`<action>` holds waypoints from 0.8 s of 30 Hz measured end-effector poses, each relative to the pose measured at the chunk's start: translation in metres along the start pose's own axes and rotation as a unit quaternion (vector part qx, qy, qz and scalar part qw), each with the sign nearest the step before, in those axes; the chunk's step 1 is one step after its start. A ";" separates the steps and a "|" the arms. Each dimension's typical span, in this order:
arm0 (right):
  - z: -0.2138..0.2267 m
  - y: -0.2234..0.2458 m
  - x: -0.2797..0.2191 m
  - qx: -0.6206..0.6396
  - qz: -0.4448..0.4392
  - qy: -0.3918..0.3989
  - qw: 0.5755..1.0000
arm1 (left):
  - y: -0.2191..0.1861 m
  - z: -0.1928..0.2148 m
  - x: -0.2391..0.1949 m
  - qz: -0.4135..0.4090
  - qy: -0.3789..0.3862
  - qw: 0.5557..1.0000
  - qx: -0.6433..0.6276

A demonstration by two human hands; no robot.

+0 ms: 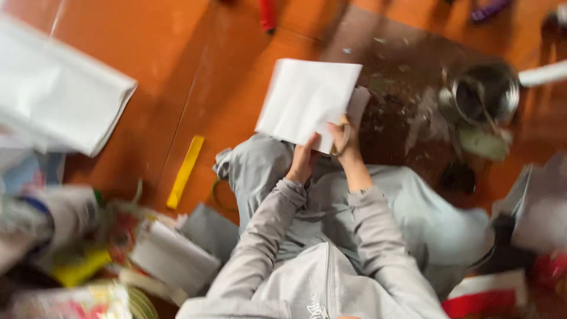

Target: Cutting paper into strips using scissors.

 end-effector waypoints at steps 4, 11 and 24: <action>-0.008 0.031 -0.046 0.179 0.001 -0.017 0.984 | -0.034 0.019 -0.017 -0.009 0.027 0.994 -0.110; -0.009 0.015 -0.131 0.199 -0.104 0.000 0.974 | -0.057 0.062 -0.049 -0.186 -0.006 0.981 -0.051; 0.054 -0.004 -0.176 0.182 -0.128 -0.065 0.973 | -0.137 0.288 -0.096 -0.243 -0.085 0.934 -0.246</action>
Point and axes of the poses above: each hand's wrist, its own x-axis towards the middle knuckle, its own z-axis out of the back of the hand, y = z × x, the point moved 3 cm from there along x, towards the middle knuckle, and after that the axes turned 13 degrees about x, right-handed, at the moved point
